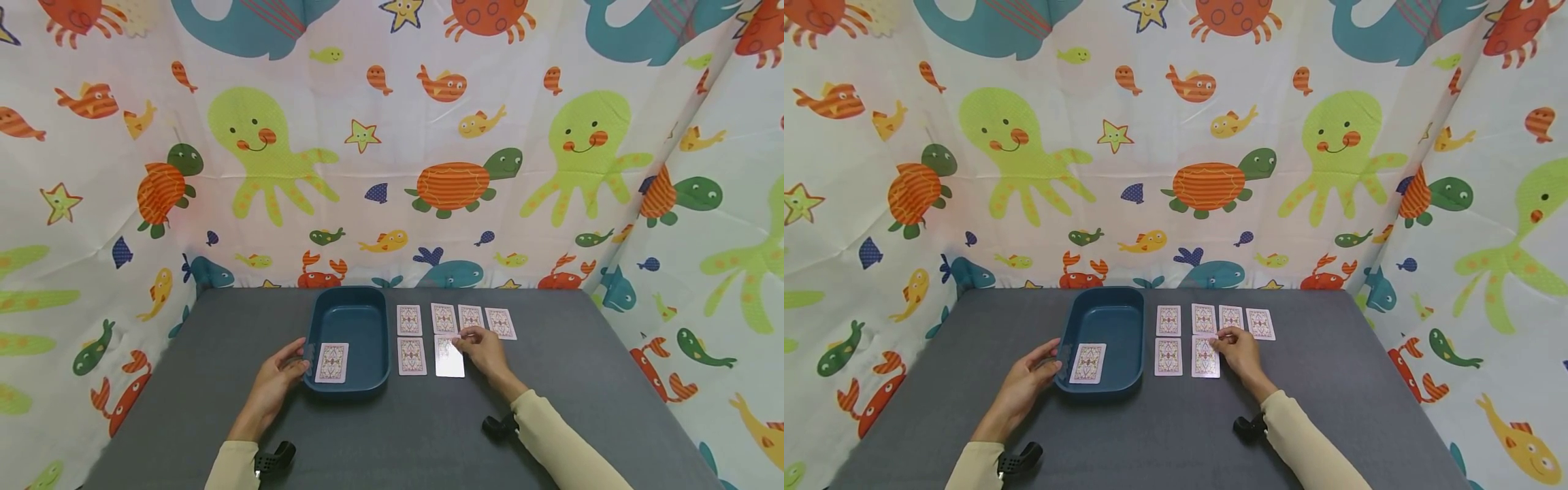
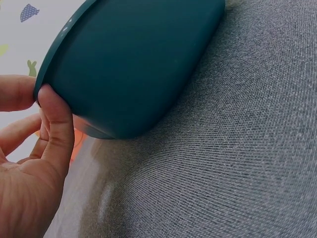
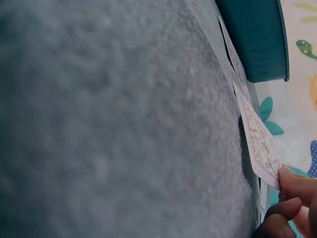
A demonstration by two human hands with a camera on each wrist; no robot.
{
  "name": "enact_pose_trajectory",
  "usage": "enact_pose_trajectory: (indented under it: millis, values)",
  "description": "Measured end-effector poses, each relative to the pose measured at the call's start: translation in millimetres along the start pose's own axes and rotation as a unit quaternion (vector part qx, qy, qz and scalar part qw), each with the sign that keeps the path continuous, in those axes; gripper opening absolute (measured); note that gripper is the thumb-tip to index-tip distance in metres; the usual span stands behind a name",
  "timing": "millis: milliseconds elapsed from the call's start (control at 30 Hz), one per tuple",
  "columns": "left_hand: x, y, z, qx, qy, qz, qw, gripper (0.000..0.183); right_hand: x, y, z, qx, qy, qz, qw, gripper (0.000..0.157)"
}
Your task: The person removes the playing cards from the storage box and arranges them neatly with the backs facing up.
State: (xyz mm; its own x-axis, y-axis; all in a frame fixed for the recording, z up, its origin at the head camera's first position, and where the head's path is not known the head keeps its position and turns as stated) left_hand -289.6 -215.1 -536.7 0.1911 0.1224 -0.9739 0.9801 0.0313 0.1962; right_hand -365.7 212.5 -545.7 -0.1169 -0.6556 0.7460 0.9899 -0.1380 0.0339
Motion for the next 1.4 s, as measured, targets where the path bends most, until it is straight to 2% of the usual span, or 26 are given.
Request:
enact_pose_trajectory:
  millis: [333,733,1167,1400]
  values:
    - [1.7,-0.9,1.5,0.001,0.004,-0.002,1.0,0.054,-1.7,-6.6,-1.7,0.001,0.033,0.006,0.999,0.024]
    - [1.9,-1.0,1.9,-0.002,0.012,-0.002,0.9999,0.054,2.4,-7.7,-2.1,-0.028,0.07,0.032,0.997,0.024]
    - [-0.8,0.7,-1.2,0.005,0.011,-0.009,0.9999,0.054,-2.5,-6.3,0.1,-0.022,0.01,0.007,1.0,0.029]
    - [-0.7,1.9,0.2,0.0,0.008,-0.012,0.9999,0.054,5.1,-0.4,6.4,-0.024,-0.015,0.008,1.0,0.03]
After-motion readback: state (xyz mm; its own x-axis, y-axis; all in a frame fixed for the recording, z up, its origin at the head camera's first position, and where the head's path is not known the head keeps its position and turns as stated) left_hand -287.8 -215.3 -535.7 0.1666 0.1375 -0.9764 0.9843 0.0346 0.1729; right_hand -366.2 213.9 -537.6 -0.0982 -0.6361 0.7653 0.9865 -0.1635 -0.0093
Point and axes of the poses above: each hand's wrist, its own y-axis away from the middle knuckle, its own z-axis out of the back of the hand, x = y × z, the point moved 6 cm from there along -y, towards the middle knuckle, and after that the axes turned 11 degrees about y, right-handed, at the moved point
